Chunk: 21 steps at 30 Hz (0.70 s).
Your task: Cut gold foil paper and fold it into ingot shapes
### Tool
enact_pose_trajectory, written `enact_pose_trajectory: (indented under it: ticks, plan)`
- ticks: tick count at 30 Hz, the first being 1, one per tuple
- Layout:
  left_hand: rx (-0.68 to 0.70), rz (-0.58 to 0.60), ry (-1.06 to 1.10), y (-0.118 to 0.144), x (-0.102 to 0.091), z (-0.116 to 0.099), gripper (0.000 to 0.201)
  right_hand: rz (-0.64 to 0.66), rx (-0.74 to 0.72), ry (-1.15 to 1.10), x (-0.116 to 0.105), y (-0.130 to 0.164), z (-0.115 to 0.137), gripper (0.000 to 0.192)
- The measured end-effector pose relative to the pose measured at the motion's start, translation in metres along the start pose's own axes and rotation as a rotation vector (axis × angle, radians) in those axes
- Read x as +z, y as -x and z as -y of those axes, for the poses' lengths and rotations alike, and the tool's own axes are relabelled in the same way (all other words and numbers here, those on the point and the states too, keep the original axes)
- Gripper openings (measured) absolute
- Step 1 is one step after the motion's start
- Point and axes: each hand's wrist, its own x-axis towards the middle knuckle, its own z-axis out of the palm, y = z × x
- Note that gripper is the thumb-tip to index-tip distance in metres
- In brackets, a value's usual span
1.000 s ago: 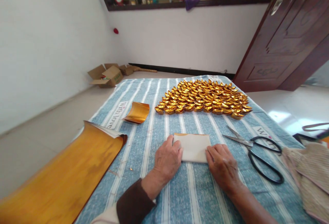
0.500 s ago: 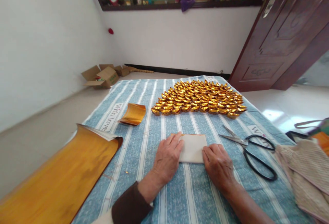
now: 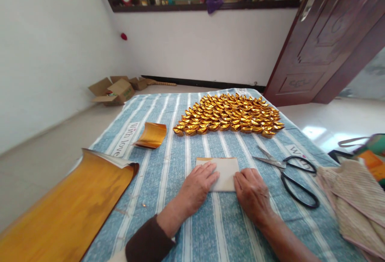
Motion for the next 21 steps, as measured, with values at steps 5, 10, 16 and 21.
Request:
enact_pose_trajectory:
  ticks: [5, 10, 16, 21]
  plan:
    - [0.009, 0.005, 0.003, -0.0003, 0.0002, 0.0006, 0.032, -0.014, -0.005, -0.005, 0.0001, 0.0007, 0.0000, 0.026]
    - [-0.006, 0.037, 0.028, -0.0003, -0.0020, -0.0002, 0.034, -0.011, -0.009, -0.015, -0.0007, 0.0013, 0.0004, 0.027]
    - [-0.045, 0.052, 0.106, 0.0014, 0.0005, 0.0006, 0.040, -0.023, -0.012, -0.011, -0.0007, 0.0021, 0.0013, 0.028]
    - [-0.049, 0.036, 0.129, 0.0017, -0.0004, -0.0015, 0.034, -0.017, -0.027, -0.004, -0.0010, 0.0032, 0.0015, 0.028]
